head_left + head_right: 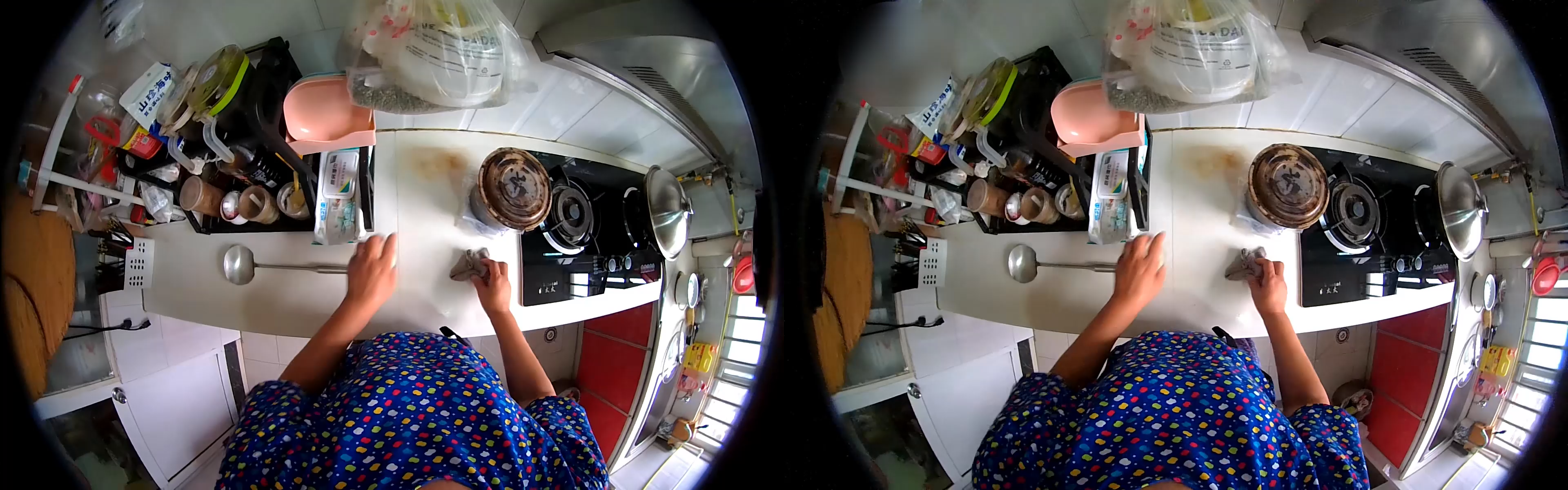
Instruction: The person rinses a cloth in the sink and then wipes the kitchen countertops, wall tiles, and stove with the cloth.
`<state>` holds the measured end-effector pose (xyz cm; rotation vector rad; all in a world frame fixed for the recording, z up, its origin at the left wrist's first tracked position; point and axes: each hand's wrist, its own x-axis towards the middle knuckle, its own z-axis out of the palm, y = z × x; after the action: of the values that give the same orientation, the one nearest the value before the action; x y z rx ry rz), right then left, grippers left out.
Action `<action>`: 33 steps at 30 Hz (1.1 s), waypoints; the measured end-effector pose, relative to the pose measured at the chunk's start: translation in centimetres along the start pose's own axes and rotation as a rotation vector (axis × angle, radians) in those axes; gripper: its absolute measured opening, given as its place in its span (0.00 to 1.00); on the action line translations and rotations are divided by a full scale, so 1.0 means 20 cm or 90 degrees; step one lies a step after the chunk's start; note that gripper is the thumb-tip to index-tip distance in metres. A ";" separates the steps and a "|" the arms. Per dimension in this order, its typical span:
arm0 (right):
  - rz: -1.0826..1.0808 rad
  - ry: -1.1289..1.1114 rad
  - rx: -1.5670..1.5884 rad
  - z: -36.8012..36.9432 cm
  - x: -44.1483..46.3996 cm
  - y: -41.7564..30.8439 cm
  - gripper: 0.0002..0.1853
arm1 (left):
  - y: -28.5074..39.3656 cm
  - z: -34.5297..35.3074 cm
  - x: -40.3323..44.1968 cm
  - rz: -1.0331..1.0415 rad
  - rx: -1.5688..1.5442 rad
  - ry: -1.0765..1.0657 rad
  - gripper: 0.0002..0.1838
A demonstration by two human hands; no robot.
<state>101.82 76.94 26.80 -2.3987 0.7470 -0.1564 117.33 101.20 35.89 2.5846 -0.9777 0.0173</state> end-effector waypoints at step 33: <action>0.097 0.231 0.919 0.66 1.34 -0.79 0.21 | -0.28 0.30 -0.26 0.496 -0.206 -0.161 0.18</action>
<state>135.39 79.48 23.85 -0.9374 0.6094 -0.7723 116.37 106.25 27.72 1.8101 -1.8462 -0.2447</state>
